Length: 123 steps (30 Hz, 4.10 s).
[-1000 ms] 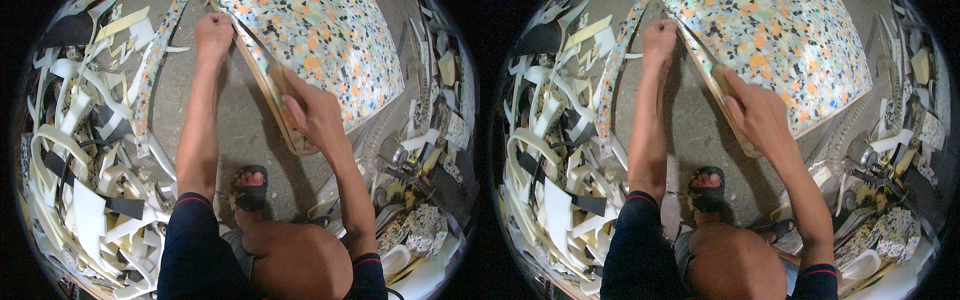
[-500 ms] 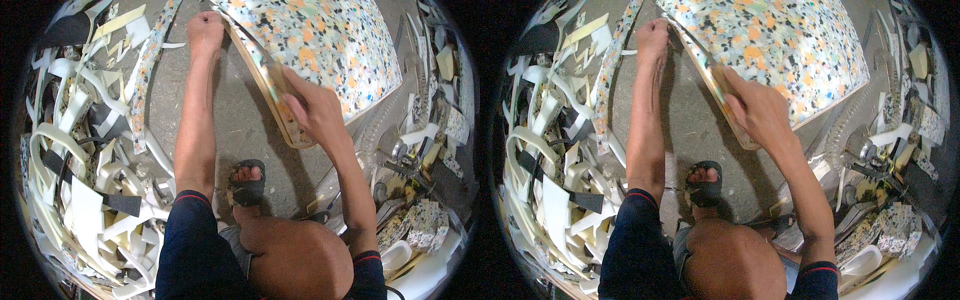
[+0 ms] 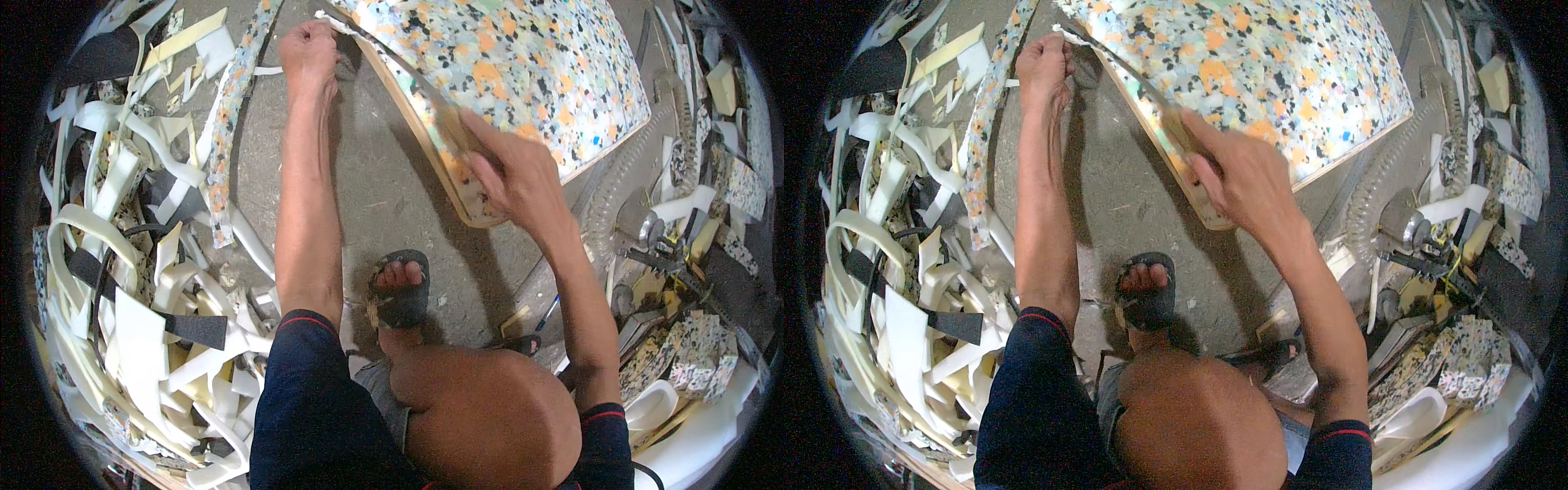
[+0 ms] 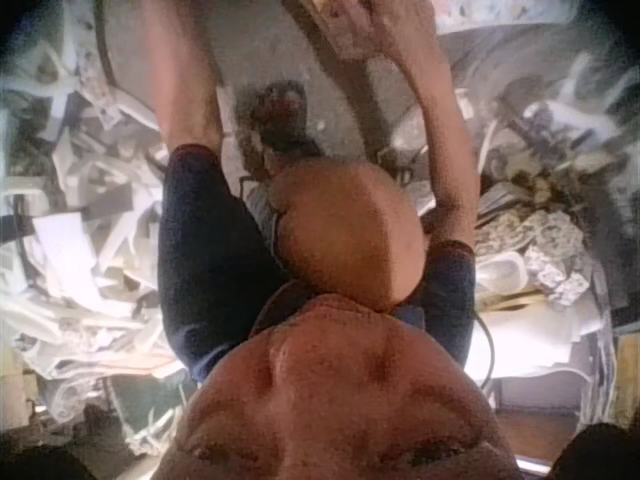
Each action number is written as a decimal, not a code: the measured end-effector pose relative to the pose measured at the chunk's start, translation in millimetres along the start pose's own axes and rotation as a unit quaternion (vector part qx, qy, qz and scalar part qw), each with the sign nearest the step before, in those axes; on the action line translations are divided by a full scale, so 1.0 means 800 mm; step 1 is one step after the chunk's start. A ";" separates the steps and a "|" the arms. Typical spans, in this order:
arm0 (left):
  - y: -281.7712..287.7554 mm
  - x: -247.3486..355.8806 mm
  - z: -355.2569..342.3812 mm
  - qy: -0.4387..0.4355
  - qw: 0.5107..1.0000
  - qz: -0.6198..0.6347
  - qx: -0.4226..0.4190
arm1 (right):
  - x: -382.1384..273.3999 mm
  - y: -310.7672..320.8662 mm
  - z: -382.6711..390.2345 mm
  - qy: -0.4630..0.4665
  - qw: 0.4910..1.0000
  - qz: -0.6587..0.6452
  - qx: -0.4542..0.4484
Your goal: The person positions a speckled laminate sheet on the floor, smooths its surface, measures and marks it with a ruler and pen, then uses a utility knife to cut along the marked line and peel away the excess strip.
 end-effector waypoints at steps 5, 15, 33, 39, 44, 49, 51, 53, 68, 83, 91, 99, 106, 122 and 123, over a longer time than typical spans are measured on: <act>0.012 -0.011 -0.005 -0.014 1.000 -0.004 -0.008 | -0.003 0.001 0.025 -0.015 1.000 0.007 -0.005; 0.022 -0.009 -0.001 -0.006 1.000 -0.007 0.000 | 0.006 -0.003 0.033 -0.062 0.997 -0.003 -0.045; 0.016 -0.011 0.161 0.012 0.995 -0.095 -0.043 | 0.013 0.002 0.085 -0.038 0.998 -0.001 -0.043; -0.015 -0.019 0.192 0.040 0.992 -0.086 -0.088 | 0.021 0.013 0.126 -0.035 0.998 -0.040 -0.026; -0.024 -0.022 0.190 0.027 0.990 -0.101 -0.094 | 0.016 0.001 0.092 -0.002 1.000 -0.020 -0.014; -0.022 -0.026 0.192 0.041 0.989 -0.099 -0.100 | 0.026 0.009 0.136 -0.049 0.996 -0.004 -0.070; -0.023 -0.028 0.191 0.033 0.990 -0.087 -0.104 | 0.032 0.014 0.159 -0.057 0.996 -0.023 -0.068; -0.025 -0.026 0.197 0.034 0.987 -0.114 -0.108 | 0.034 0.015 0.162 -0.063 0.995 -0.033 -0.066; -0.027 -0.043 0.227 0.063 0.983 -0.105 -0.133 | 0.034 0.018 0.179 -0.048 0.995 -0.074 -0.043; -0.025 -0.052 0.238 0.075 0.981 -0.114 -0.136 | 0.036 0.014 0.181 -0.102 0.988 -0.051 -0.104; -0.025 -0.053 0.244 0.080 0.982 -0.093 -0.142 | 0.039 0.020 0.209 -0.042 0.996 -0.062 -0.042; -0.030 -0.055 0.249 0.075 0.980 -0.107 -0.149 | 0.016 0.004 0.166 -0.050 0.997 0.008 -0.050; -0.025 -0.063 0.254 0.083 0.980 -0.120 -0.135 | 0.026 0.009 0.219 -0.073 0.995 0.001 -0.064; -0.023 -0.063 0.266 0.104 0.986 -0.048 -0.118 | 0.023 0.018 0.244 -0.076 0.995 0.012 -0.067; -0.024 -0.062 0.267 0.103 0.986 -0.051 -0.119 | 0.022 0.017 0.236 -0.069 0.996 0.005 -0.056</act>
Point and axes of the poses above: each hand's wrist, its own z-axis away from the middle knuckle, its own y-axis out of the back of the hand, x = y × z, the point moved 9 cm from there along -z, towards the middle knuckle, and after that the axes turned 1 degree about y, right-handed, at the moved point
